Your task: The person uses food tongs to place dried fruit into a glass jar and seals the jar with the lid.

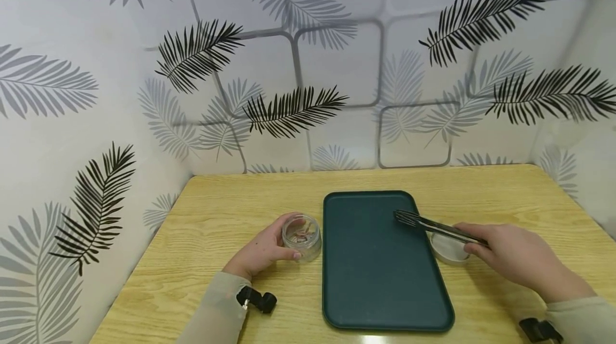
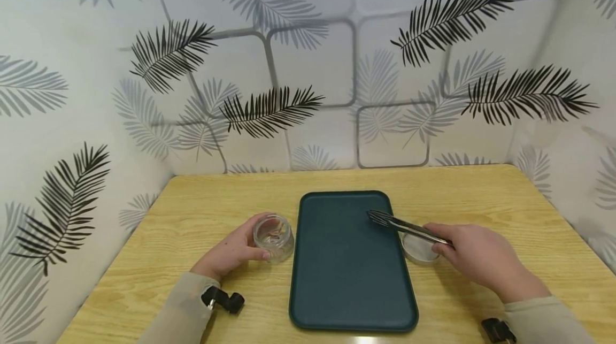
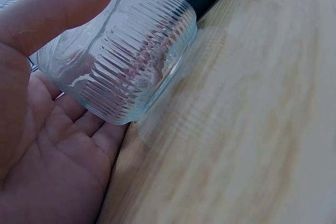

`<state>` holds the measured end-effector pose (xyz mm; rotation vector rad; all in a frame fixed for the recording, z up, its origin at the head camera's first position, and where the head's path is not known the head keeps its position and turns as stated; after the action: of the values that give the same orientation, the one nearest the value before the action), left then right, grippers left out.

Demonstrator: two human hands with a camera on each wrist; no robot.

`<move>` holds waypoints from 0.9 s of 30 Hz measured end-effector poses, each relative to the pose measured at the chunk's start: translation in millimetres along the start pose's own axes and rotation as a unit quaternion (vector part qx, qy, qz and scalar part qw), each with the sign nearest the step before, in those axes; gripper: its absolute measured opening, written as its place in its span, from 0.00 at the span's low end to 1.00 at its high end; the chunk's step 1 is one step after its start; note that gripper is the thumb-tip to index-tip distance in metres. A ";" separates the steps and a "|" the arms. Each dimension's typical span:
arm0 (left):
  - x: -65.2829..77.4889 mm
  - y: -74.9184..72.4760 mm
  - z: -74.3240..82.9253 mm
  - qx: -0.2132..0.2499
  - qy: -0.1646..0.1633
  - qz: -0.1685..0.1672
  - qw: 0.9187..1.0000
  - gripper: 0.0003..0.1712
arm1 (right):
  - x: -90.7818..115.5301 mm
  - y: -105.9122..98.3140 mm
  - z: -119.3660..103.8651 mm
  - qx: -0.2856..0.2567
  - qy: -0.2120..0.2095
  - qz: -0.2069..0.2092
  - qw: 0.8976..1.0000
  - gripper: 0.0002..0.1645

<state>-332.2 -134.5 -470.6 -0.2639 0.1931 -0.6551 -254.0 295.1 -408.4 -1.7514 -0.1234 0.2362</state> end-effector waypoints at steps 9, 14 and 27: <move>-0.2 0.0 -0.3 0.006 -0.001 -0.001 1.000 0.50 | 0.4 -0.7 -2.9 -0.007 -0.001 0.016 1.000 0.25; -0.2 0.4 -0.1 0.016 0.001 -0.003 1.000 0.50 | -0.2 -2.6 -8.7 -0.012 -0.005 0.021 1.000 0.26; -0.7 -0.1 -0.8 0.008 -0.004 -0.002 1.000 0.50 | -7.7 -10.0 -36.0 -0.039 -0.040 0.048 0.997 0.26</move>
<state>-332.9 -134.3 -471.2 -0.2514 0.1796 -0.6590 -252.9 261.0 -391.5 -1.8276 -0.1093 0.3762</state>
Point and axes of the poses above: each hand's wrist, its own x-axis away from the middle knuckle, its own y-axis out of the palm, z = x × y, the point moved 7 cm from there along -x, towards the middle knuckle, and after that the axes turned 6 degrees about y, right-handed, at the moved point
